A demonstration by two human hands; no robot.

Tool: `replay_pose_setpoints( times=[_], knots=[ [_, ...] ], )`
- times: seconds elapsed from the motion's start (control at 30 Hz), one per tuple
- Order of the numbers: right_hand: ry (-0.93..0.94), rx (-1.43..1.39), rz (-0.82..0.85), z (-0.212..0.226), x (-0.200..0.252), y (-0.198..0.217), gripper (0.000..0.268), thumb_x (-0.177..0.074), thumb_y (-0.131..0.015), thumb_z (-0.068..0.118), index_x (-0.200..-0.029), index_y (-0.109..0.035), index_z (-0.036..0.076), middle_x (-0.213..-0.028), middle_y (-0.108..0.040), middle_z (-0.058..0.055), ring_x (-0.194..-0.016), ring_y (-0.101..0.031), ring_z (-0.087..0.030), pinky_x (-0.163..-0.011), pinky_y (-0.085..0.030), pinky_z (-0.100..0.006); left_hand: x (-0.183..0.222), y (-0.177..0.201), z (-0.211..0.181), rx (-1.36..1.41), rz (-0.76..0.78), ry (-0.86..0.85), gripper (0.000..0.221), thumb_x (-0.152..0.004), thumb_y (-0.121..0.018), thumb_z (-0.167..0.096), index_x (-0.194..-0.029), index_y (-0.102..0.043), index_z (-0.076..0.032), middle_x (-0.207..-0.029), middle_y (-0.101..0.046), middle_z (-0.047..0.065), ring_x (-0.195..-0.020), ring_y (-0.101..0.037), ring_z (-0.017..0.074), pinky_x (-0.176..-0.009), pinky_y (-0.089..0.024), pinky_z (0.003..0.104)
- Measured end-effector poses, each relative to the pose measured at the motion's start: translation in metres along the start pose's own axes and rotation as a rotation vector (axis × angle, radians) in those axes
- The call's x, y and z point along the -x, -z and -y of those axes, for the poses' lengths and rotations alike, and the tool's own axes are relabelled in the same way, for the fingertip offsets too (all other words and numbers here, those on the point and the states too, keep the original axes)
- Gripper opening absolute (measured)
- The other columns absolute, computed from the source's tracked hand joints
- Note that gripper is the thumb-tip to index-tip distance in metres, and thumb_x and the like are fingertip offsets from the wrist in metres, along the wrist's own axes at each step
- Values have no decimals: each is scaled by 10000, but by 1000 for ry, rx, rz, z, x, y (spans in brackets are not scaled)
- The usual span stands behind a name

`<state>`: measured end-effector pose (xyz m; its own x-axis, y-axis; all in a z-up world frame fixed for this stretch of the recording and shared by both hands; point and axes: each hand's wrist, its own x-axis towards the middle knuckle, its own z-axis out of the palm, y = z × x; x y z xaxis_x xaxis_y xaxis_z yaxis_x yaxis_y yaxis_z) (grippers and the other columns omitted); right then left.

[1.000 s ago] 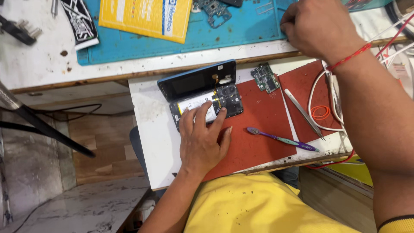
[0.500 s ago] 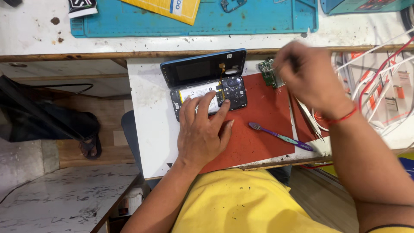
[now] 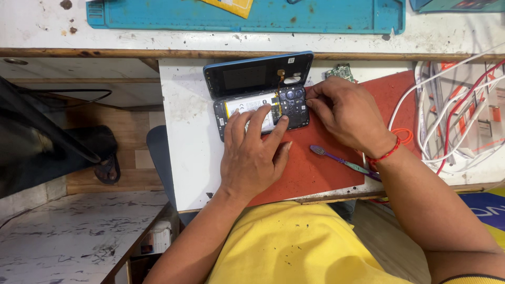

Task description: The person uses a screwdriver to tighten screws on the internal components of a disassembled blue smartphone. They repeatedly secure the motherboard and camera assembly while the device remains open on a red work mat. The person then closes the phone's back cover and briefly handles a gold-colored card.

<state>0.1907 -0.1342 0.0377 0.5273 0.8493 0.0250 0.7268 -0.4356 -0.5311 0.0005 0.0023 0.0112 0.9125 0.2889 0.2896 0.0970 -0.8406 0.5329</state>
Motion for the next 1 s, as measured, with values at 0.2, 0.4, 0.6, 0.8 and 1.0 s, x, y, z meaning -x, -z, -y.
replay_pose_setpoints(
  times=[0.2, 0.4, 0.6, 0.8, 1.0],
  knots=[
    [48, 173, -11, 16, -3, 8, 130, -943, -720, 161, -1009, -757, 55, -895, -666, -123, -799, -655, -365, -675, -523, -458, 0, 0, 0, -3, -1, 4, 426, -912, -743, -313, -1296, -695, -134, -1416, -495, 149, -1321, -420, 349, -1191, -330, 589],
    [94, 338, -15, 31, -5, 8, 110, -957, -699, 166, -969, -758, 75, -865, -657, -86, -759, -661, -347, -615, -518, -451, 0, 0, 0, -11, 1, 2, 420, -911, -741, -306, -1290, -697, -131, -1420, -493, 151, -1324, -421, 349, -1194, -330, 591],
    [111, 257, -83, 27, 0, 6, 73, -940, -732, 122, -973, -773, 72, -890, -671, -86, -765, -658, -339, -628, -518, -438, 0, 0, 0, 2, -3, 7, 428, -902, -748, -302, -1289, -696, -128, -1429, -492, 149, -1327, -421, 351, -1197, -329, 591],
    [28, 26, -126, 12, 6, -5, 86, -912, -766, 72, -986, -775, 28, -876, -670, -123, -792, -655, -333, -703, -516, -435, 1, -1, 0, -6, -3, 8, 432, -899, -759, -307, -1291, -699, -135, -1427, -491, 146, -1322, -423, 350, -1192, -327, 590],
    [34, -21, -137, 9, 5, -5, 103, -897, -776, 58, -991, -774, 16, -866, -671, -139, -797, -653, -340, -711, -513, -437, 1, -2, 0, -13, -7, 11, 442, -891, -770, -311, -1294, -703, -141, -1422, -499, 141, -1325, -433, 345, -1194, -325, 592]
  ],
)
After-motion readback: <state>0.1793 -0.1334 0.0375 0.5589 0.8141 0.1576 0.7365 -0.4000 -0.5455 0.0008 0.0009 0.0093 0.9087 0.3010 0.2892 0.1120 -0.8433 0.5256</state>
